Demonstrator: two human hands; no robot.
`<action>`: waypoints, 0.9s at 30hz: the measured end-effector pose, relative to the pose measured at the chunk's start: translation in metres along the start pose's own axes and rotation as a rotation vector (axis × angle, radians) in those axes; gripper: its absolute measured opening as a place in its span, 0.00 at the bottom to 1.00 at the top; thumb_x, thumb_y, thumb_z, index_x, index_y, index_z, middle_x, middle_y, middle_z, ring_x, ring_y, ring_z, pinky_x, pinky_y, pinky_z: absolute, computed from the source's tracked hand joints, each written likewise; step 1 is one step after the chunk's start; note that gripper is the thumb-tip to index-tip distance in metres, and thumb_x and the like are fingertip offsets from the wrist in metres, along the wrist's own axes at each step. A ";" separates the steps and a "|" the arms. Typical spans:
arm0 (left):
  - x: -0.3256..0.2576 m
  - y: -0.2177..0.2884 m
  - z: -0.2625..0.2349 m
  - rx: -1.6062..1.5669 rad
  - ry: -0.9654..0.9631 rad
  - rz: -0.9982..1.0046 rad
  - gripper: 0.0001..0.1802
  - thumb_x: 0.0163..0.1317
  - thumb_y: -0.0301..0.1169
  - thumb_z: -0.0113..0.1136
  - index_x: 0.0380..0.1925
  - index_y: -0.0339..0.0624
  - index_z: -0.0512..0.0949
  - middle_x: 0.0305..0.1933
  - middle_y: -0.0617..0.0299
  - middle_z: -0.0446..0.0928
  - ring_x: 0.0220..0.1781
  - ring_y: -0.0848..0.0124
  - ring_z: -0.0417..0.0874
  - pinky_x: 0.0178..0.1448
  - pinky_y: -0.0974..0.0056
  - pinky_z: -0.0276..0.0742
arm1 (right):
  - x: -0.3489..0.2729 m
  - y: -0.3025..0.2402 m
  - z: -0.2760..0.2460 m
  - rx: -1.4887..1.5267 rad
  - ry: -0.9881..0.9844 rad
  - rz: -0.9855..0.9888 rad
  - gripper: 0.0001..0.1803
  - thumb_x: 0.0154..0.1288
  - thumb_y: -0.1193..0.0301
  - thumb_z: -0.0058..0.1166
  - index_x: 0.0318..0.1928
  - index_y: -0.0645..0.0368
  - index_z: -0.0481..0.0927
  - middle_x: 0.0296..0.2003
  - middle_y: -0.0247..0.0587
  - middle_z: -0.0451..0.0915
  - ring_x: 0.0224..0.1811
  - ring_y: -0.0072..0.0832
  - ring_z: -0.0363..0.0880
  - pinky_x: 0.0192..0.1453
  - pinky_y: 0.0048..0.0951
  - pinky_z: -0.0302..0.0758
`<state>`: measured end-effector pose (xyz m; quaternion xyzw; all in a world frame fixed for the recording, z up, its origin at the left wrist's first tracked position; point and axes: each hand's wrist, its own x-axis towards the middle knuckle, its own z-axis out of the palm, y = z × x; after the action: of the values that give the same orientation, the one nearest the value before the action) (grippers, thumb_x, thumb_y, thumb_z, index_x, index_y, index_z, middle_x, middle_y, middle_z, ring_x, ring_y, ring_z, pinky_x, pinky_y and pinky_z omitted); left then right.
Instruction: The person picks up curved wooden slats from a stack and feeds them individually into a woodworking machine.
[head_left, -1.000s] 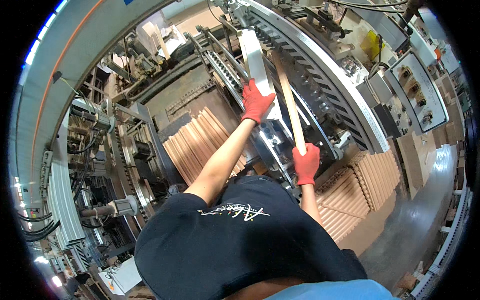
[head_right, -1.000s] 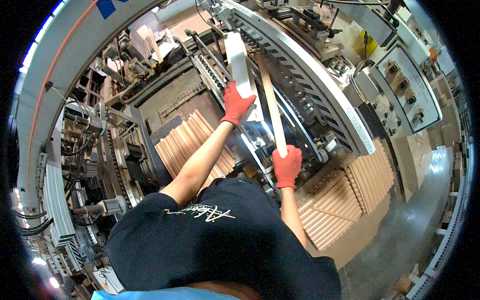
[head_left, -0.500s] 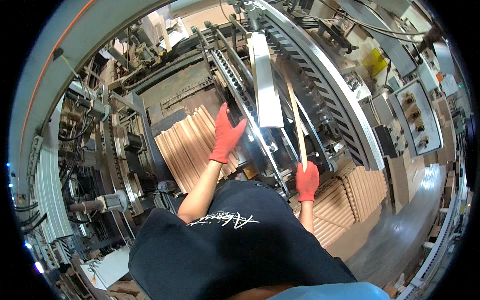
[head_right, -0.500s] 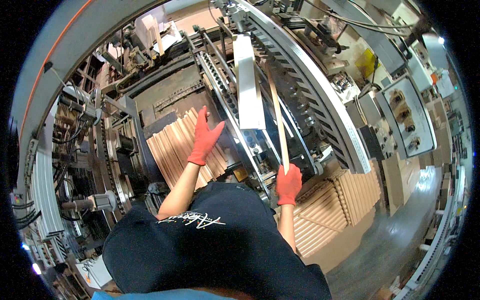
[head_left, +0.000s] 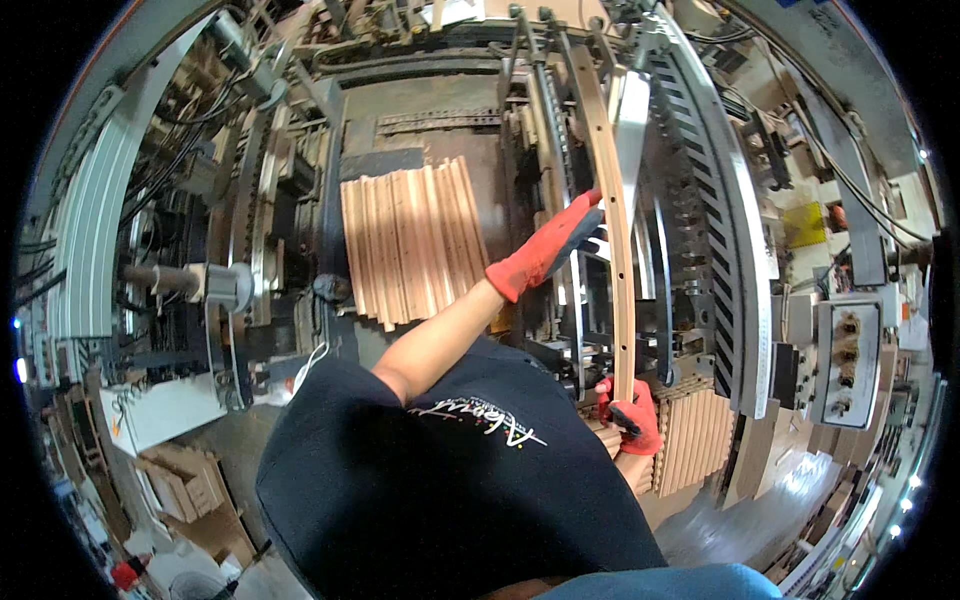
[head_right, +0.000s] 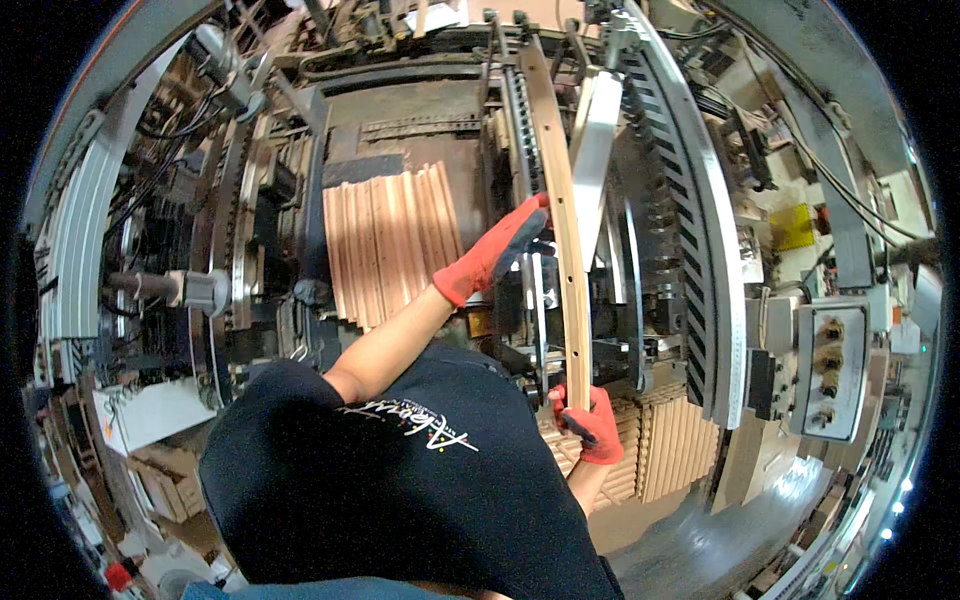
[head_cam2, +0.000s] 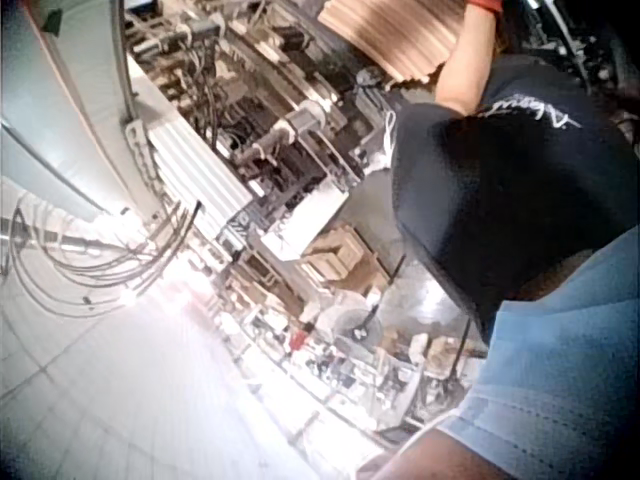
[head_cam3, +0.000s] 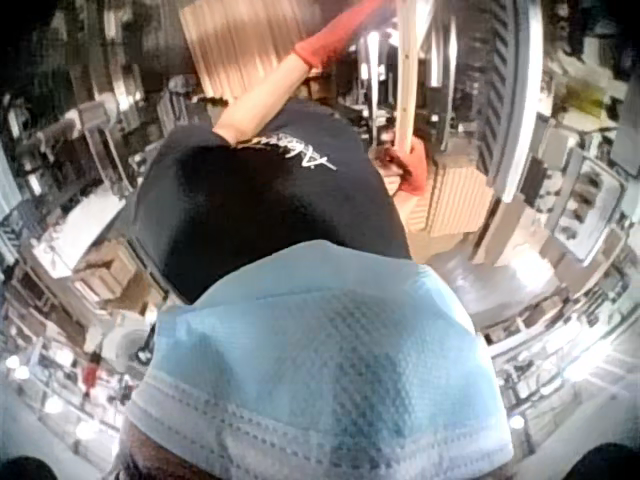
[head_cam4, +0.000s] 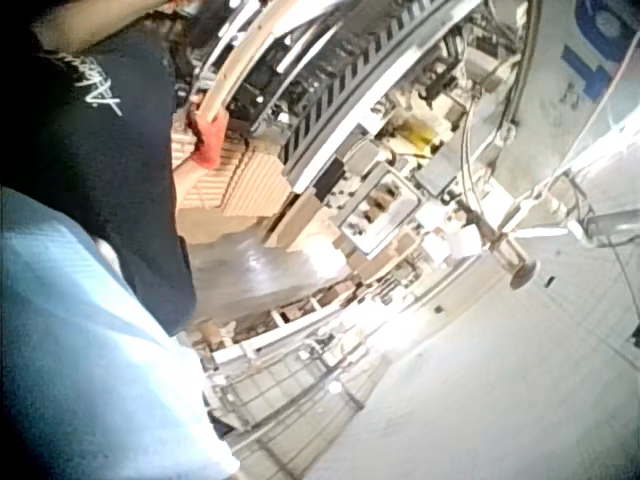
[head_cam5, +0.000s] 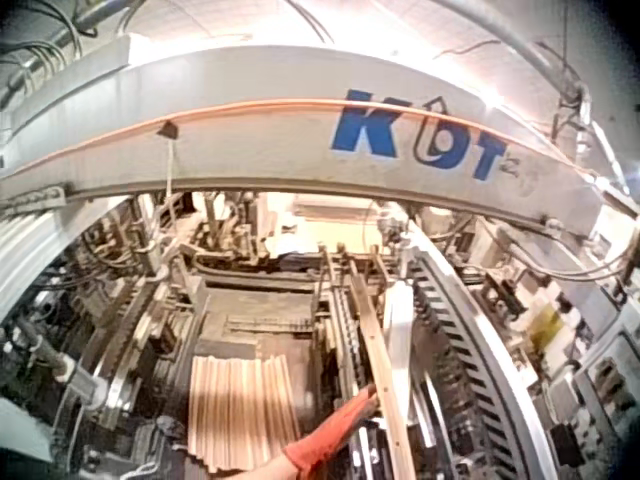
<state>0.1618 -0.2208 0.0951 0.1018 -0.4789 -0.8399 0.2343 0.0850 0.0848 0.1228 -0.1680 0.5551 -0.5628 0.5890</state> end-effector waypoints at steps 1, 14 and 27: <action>-0.001 0.004 -0.001 -0.078 -0.012 0.039 0.36 0.75 0.46 0.50 0.74 0.41 0.54 0.65 0.50 0.73 0.59 0.61 0.79 0.64 0.58 0.72 | 0.003 0.000 0.001 -0.067 0.012 0.003 0.26 0.51 0.58 0.65 0.43 0.68 0.83 0.26 0.35 0.77 0.23 0.20 0.73 0.27 0.22 0.67; -0.067 0.074 -0.001 0.208 0.081 0.213 0.41 0.68 0.24 0.58 0.76 0.42 0.49 0.61 0.48 0.77 0.68 0.64 0.72 0.71 0.57 0.68 | 0.024 -0.028 -0.020 -0.270 0.209 -0.199 0.10 0.60 0.64 0.56 0.36 0.57 0.74 0.24 0.30 0.73 0.17 0.15 0.67 0.17 0.18 0.60; -0.067 0.064 -0.006 0.078 0.256 0.292 0.36 0.59 0.19 0.65 0.67 0.38 0.63 0.59 0.57 0.74 0.61 0.59 0.79 0.66 0.57 0.74 | 0.037 -0.019 -0.065 0.159 0.345 -0.658 0.27 0.67 0.53 0.59 0.55 0.61 0.71 0.35 0.37 0.72 0.25 0.24 0.69 0.30 0.24 0.67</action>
<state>0.2411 -0.2203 0.1425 0.1462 -0.4871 -0.7580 0.4084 0.0122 0.0748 0.0999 -0.1938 0.5172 -0.7832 0.2856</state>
